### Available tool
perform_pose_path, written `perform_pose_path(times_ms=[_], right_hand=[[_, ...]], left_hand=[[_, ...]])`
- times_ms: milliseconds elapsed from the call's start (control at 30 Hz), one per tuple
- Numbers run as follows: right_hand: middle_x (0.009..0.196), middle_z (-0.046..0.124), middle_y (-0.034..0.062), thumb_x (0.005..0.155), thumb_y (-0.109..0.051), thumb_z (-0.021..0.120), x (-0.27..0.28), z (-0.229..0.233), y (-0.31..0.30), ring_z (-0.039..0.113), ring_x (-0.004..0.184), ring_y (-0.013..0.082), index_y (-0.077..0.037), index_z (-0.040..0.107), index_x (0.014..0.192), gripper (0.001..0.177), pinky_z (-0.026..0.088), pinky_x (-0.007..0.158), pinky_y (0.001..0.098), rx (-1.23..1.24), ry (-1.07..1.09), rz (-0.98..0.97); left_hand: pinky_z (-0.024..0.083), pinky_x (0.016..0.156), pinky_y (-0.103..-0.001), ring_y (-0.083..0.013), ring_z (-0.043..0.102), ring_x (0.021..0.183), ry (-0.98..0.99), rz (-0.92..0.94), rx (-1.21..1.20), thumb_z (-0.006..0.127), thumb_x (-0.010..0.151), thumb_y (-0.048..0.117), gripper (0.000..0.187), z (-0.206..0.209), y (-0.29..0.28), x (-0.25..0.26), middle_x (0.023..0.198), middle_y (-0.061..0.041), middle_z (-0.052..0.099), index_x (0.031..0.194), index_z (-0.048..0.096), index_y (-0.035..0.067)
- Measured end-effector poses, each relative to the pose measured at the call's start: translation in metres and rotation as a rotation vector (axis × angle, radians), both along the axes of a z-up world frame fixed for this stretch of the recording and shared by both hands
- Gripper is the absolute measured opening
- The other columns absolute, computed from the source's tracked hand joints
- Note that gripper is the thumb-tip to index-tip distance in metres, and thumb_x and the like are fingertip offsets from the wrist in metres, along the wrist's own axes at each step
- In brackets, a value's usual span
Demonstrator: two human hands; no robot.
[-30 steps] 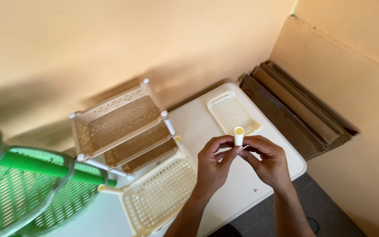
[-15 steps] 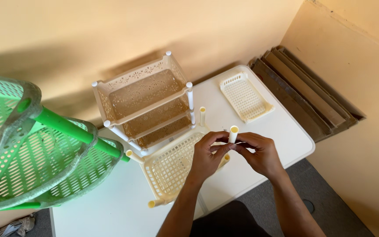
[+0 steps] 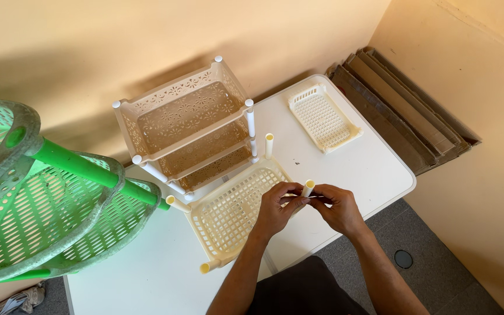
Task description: The person assembles a three-tier plastic storage rack by inserting white plastic poles into the corner sockets of beige trays and stacking them. The person handles trays and poles one at a time, aligning and pressing poles into place, then stacking completed tiers on a white table.
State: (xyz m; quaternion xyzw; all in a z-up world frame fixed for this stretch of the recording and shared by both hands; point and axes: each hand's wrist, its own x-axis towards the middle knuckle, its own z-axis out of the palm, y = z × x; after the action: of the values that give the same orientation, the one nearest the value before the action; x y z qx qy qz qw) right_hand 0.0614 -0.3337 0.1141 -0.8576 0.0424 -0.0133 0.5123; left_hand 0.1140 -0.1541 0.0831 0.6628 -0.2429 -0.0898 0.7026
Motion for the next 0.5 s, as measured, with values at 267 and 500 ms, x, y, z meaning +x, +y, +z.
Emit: perform_pose_path(times_ms=[267, 500], right_hand=[[0.105, 0.078, 0.0102, 0.088, -0.006, 0.073, -0.005, -0.01, -0.004, 0.079, 0.094, 0.0231, -0.004, 0.073, 0.111, 0.023, 0.068, 0.082, 0.0353, -0.115, -0.139, 0.03], [0.103, 0.077, 0.0116, 0.089, -0.005, 0.072, -0.005, -0.012, 0.0, 0.079, 0.093, 0.0242, -0.002, 0.07, 0.113, 0.025, 0.067, 0.081, 0.0365, -0.206, -0.14, 0.035]], left_hand=[[0.067, 0.091, -0.035, -0.0217, 0.075, 0.105, -0.066, -0.015, 0.05, 0.077, 0.092, 0.01, 0.027, -0.001, -0.001, -0.002, 0.112, -0.011, 0.07, 0.116, 0.068, 0.003], [0.065, 0.093, -0.037, -0.0227, 0.074, 0.104, -0.066, -0.008, 0.032, 0.074, 0.095, 0.011, 0.024, -0.008, -0.002, -0.005, 0.113, -0.012, 0.07, 0.116, 0.067, 0.003]])
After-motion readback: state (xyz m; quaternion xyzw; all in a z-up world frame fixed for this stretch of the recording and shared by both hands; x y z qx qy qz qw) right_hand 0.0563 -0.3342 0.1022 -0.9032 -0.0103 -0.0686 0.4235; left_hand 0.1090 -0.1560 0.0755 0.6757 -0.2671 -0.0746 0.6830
